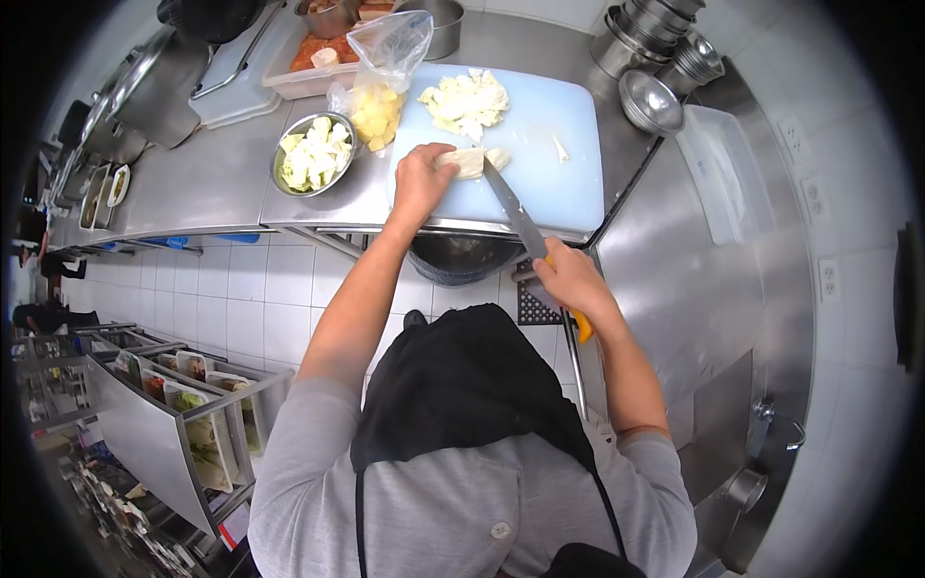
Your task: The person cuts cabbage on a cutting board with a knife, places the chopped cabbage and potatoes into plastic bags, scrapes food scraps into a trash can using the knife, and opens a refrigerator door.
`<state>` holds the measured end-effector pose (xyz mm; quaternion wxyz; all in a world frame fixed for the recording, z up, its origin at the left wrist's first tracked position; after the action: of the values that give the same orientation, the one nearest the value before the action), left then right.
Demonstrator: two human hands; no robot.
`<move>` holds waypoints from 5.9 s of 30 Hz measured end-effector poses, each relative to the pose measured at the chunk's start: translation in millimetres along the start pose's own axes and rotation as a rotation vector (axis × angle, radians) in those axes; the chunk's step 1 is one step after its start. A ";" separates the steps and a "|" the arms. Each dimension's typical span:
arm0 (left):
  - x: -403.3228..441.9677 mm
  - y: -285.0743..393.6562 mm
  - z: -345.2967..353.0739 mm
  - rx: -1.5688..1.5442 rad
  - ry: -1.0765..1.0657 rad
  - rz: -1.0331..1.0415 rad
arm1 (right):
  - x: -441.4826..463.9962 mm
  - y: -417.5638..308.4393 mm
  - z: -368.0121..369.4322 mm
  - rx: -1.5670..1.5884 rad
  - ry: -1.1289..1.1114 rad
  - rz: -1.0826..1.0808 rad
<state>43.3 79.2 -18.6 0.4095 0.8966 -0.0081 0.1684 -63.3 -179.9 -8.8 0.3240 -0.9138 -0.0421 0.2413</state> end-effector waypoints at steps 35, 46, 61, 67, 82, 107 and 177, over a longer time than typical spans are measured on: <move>-2.5 -36.8 -12.2 -0.064 0.054 -0.051 | 8.0 -32.1 12.8 -0.312 0.027 -0.177; -17.8 -45.3 -17.5 -0.134 0.150 -0.099 | -2.1 -9.7 2.3 -0.419 0.095 -0.161; -0.5 -9.1 1.1 0.206 -0.139 0.064 | 83.1 29.6 -99.3 -0.509 0.669 -0.184; -5.0 -59.1 -1.3 -0.540 -0.159 -0.494 | 105.1 33.0 -102.1 -0.564 0.615 -0.125; 3.5 -56.9 13.2 -0.864 0.009 -0.574 | 160.9 -91.3 11.8 -0.135 0.411 -0.511; 58.3 -60.6 3.7 -0.156 -0.072 -0.203 | 198.9 -59.2 -43.7 0.259 0.472 -0.149; 24.8 4.2 16.6 0.323 -0.051 0.261 | 111.7 -85.3 -9.3 -0.029 0.648 -0.466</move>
<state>71.0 67.3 -18.0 0.2350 0.9459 -0.1073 0.1965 46.2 -92.1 3.5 0.3537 -0.9130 -0.1472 -0.1403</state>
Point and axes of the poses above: each hand's wrist, its own x-axis towards the middle knuckle, its own z-axis out of the palm, y = z × x, the point moved 8 cm from there along x, towards the middle knuckle, and after that the axes turned 4 degrees about x, right-handed, at the moved point
